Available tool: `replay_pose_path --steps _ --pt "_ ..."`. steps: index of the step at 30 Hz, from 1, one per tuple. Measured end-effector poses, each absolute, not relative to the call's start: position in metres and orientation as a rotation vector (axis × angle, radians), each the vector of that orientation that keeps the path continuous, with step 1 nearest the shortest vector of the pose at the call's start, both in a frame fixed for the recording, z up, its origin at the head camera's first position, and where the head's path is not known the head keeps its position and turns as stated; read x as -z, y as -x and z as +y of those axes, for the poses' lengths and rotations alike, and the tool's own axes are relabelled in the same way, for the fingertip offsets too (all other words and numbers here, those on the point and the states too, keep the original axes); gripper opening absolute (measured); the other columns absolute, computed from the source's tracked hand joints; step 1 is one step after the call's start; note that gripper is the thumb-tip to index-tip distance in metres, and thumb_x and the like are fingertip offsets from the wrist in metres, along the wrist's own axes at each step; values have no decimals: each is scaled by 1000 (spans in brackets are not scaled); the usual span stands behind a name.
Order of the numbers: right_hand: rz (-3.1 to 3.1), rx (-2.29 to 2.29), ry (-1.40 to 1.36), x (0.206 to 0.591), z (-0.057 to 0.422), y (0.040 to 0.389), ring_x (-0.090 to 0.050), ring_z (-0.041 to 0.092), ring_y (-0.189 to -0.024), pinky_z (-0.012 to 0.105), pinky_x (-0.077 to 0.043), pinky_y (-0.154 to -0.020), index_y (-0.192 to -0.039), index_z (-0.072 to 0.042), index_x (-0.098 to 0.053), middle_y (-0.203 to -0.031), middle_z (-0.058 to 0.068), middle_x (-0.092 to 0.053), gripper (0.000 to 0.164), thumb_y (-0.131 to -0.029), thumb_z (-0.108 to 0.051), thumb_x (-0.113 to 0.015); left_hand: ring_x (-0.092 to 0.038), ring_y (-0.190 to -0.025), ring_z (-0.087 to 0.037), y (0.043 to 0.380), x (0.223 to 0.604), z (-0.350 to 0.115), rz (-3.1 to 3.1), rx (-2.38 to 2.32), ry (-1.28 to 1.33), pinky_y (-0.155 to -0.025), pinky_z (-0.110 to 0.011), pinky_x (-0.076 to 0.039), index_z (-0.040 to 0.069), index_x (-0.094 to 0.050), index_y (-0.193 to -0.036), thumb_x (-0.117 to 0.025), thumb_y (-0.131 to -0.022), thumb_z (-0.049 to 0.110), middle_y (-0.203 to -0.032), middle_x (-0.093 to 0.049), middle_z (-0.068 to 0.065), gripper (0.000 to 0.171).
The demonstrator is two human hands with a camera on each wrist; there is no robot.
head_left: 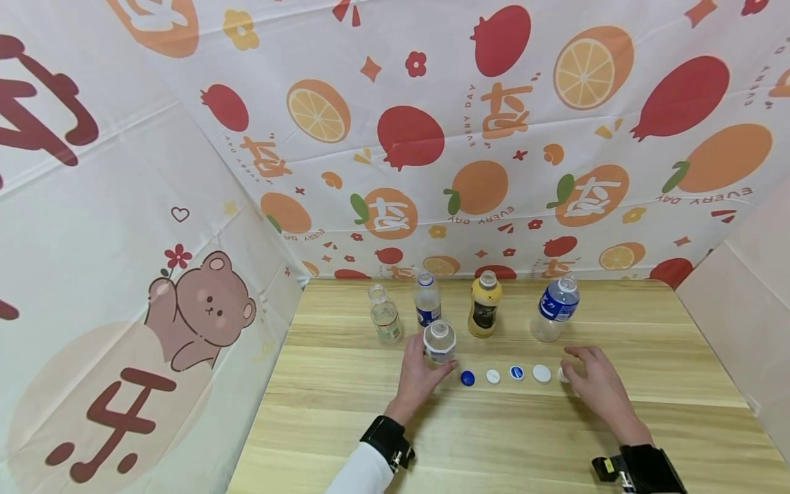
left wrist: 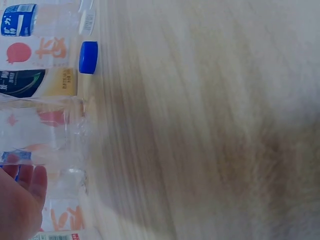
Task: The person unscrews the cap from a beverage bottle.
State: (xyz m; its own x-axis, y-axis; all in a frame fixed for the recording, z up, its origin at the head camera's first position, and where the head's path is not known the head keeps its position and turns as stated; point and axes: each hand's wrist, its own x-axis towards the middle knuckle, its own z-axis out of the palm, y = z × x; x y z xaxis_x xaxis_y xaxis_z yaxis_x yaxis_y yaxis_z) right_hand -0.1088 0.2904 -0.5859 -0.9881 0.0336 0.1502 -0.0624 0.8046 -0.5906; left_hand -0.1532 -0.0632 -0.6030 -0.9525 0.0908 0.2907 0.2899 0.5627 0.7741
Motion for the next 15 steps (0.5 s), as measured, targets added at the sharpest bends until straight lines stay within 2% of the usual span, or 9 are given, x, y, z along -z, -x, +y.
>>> replay_pose_path --steps 8,15 --pt "-2848 -949 -11 587 290 108 -53 52 -116 68 -46 -92 -126 11 -63 -127 34 -54 37 -100 -15 -64 -62 -114 -26 153 604 -61 -2567 1372 238 -99 -44 -54 1 -51 -139 -90 -78 22 -125 -62 -10 75" --pt "-2852 -956 2 585 290 108 -53 53 -116 68 -45 -93 -127 11 -62 -128 35 -53 39 -100 -16 -64 -63 -114 -30 154 600 -57 -2571 1347 175 -98 -47 -54 -2 -51 -140 -91 -78 23 -126 -63 -13 77"
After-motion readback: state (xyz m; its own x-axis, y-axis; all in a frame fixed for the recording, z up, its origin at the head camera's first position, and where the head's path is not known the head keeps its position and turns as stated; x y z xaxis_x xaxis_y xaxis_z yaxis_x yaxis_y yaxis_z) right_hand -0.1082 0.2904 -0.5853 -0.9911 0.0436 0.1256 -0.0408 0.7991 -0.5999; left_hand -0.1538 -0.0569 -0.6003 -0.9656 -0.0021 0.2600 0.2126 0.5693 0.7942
